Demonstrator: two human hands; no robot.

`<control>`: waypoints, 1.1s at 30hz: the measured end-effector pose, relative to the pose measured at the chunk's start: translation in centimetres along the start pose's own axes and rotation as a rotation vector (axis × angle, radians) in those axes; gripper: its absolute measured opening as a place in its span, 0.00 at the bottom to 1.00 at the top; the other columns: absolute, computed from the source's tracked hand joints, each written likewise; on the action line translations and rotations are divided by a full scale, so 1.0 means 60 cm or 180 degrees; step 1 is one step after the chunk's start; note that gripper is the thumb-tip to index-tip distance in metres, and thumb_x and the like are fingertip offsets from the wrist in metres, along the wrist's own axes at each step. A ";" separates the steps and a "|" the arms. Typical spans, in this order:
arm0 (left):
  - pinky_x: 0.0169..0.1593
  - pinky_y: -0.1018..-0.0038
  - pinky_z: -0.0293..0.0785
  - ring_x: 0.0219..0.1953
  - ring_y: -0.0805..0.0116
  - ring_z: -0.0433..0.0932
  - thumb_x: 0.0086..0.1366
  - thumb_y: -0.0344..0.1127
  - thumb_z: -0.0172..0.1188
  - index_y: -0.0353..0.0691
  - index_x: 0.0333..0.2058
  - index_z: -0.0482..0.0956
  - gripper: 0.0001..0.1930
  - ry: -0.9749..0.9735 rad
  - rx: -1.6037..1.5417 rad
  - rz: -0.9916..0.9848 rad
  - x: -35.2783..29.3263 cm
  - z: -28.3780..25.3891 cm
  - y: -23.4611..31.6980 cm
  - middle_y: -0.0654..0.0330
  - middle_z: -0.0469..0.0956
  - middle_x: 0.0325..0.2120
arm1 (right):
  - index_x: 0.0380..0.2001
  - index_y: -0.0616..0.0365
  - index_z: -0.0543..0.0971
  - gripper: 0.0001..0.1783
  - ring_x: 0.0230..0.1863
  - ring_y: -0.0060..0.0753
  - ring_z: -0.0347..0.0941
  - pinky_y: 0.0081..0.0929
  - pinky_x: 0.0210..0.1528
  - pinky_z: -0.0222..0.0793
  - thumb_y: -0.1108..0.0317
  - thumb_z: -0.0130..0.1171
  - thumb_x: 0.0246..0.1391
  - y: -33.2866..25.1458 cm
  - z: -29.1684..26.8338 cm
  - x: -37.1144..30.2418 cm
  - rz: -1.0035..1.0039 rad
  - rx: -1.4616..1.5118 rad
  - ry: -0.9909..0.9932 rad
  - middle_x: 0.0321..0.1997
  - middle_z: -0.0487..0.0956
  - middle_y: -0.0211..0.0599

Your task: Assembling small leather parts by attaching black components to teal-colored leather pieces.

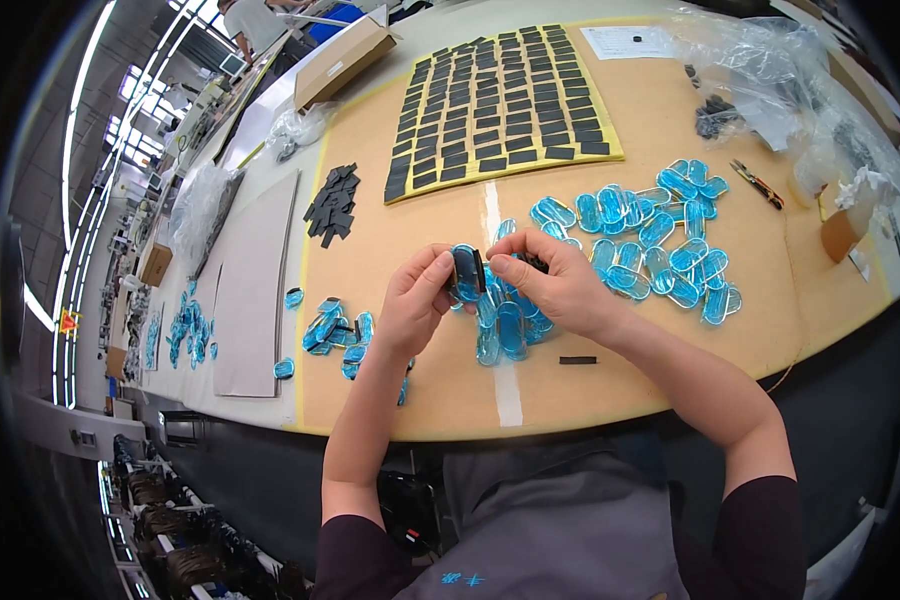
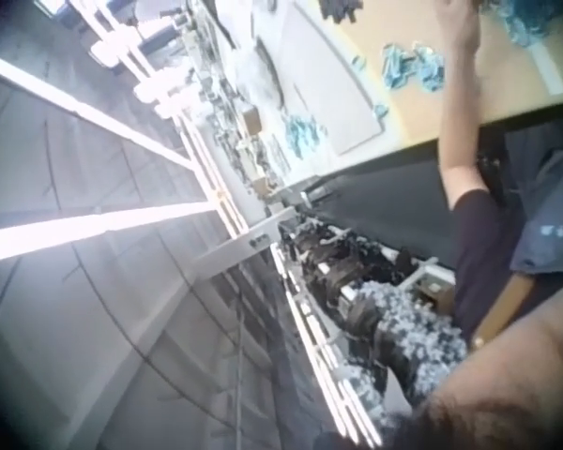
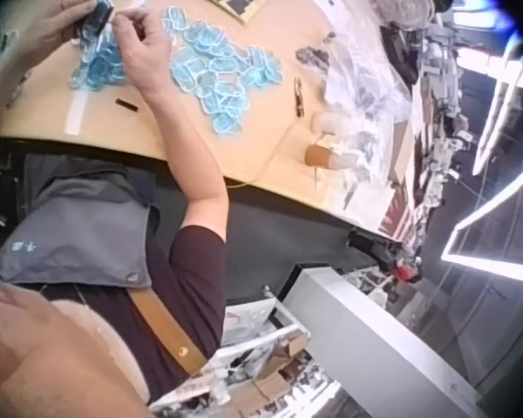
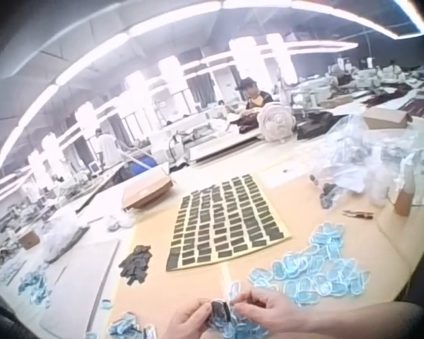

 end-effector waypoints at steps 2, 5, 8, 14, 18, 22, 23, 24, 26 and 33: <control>0.36 0.76 0.77 0.33 0.76 0.78 0.76 0.39 0.46 0.35 0.48 0.74 0.14 -0.0055 -0.0025 0.0033 0.004 0.027 -0.008 0.63 0.79 0.34 | 0.40 0.59 0.77 0.12 0.33 0.11 0.65 0.13 0.35 0.63 0.61 0.59 0.63 0.005 -0.009 -0.001 0.0009 -0.0009 0.0016 0.31 0.74 0.22; 0.34 0.78 0.76 0.33 0.78 0.77 0.76 0.39 0.47 0.36 0.47 0.74 0.14 -0.0012 0.0338 0.0194 0.010 0.026 -0.018 0.63 0.79 0.34 | 0.37 0.58 0.77 0.10 0.31 0.10 0.65 0.14 0.32 0.63 0.62 0.59 0.63 0.009 -0.012 -0.001 0.0025 -0.0093 0.0007 0.29 0.74 0.21; 0.33 0.81 0.73 0.32 0.79 0.76 0.75 0.39 0.47 0.36 0.46 0.74 0.12 0.0008 0.0435 0.0271 0.011 0.022 -0.042 0.63 0.78 0.32 | 0.35 0.58 0.76 0.09 0.30 0.10 0.65 0.15 0.31 0.62 0.63 0.59 0.62 0.002 -0.004 -0.008 -0.0026 -0.0306 -0.0009 0.28 0.74 0.21; 0.30 0.82 0.67 0.26 0.82 0.69 0.75 0.36 0.48 0.35 0.43 0.73 0.10 0.0061 0.0856 0.0470 -0.004 0.029 -0.043 0.67 0.73 0.26 | 0.35 0.59 0.76 0.09 0.29 0.09 0.66 0.13 0.30 0.62 0.64 0.60 0.61 0.012 0.018 -0.018 0.0209 -0.0058 -0.0054 0.30 0.76 0.22; 0.33 0.82 0.68 0.29 0.82 0.69 0.75 0.34 0.49 0.34 0.42 0.73 0.09 0.0578 0.1677 0.1035 -0.016 0.026 -0.025 0.67 0.72 0.27 | 0.35 0.59 0.77 0.08 0.29 0.10 0.67 0.13 0.30 0.63 0.65 0.61 0.61 0.012 0.027 -0.016 0.0252 -0.0065 -0.0061 0.30 0.75 0.22; 0.35 0.76 0.69 0.30 0.73 0.71 0.74 0.35 0.49 0.35 0.40 0.73 0.09 0.0617 0.1594 0.1197 -0.021 0.032 -0.004 0.60 0.72 0.28 | 0.35 0.57 0.75 0.08 0.24 0.10 0.64 0.12 0.24 0.58 0.65 0.60 0.60 0.023 0.017 -0.017 0.0624 0.0379 -0.0089 0.26 0.72 0.21; 0.35 0.79 0.68 0.31 0.78 0.70 0.74 0.36 0.48 0.36 0.41 0.73 0.10 0.0418 0.1103 0.0837 -0.020 0.030 -0.009 0.64 0.73 0.29 | 0.34 0.56 0.75 0.07 0.22 0.10 0.62 0.12 0.22 0.56 0.65 0.60 0.60 0.026 0.016 -0.017 0.0670 0.0632 -0.0086 0.24 0.70 0.20; 0.35 0.81 0.68 0.32 0.83 0.69 0.75 0.38 0.47 0.37 0.42 0.74 0.11 0.0206 0.0607 0.0475 -0.020 0.033 -0.012 0.68 0.73 0.30 | 0.34 0.56 0.75 0.07 0.22 0.10 0.62 0.12 0.22 0.56 0.65 0.60 0.60 0.029 0.015 -0.018 0.0663 0.0627 -0.0101 0.24 0.70 0.20; 0.34 0.81 0.67 0.31 0.83 0.68 0.75 0.38 0.47 0.37 0.43 0.74 0.11 0.0130 0.0073 0.0142 -0.021 0.026 -0.010 0.69 0.73 0.29 | 0.34 0.54 0.73 0.06 0.19 0.10 0.60 0.12 0.18 0.52 0.65 0.58 0.60 0.029 0.015 -0.018 0.0512 0.0814 -0.0134 0.22 0.69 0.21; 0.37 0.79 0.67 0.30 0.77 0.70 0.71 0.37 0.54 0.36 0.39 0.77 0.10 0.1020 0.2876 0.1196 -0.023 -0.044 0.023 0.67 0.72 0.27 | 0.33 0.54 0.71 0.05 0.18 0.11 0.60 0.12 0.18 0.55 0.67 0.56 0.58 0.028 0.005 -0.018 0.0575 0.1271 -0.0263 0.22 0.69 0.21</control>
Point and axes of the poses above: each hand's wrist, its own x-axis towards the middle knuckle, its own z-axis out of the palm, y = z × x, the point moved 6 cm from there along x, towards the middle knuckle
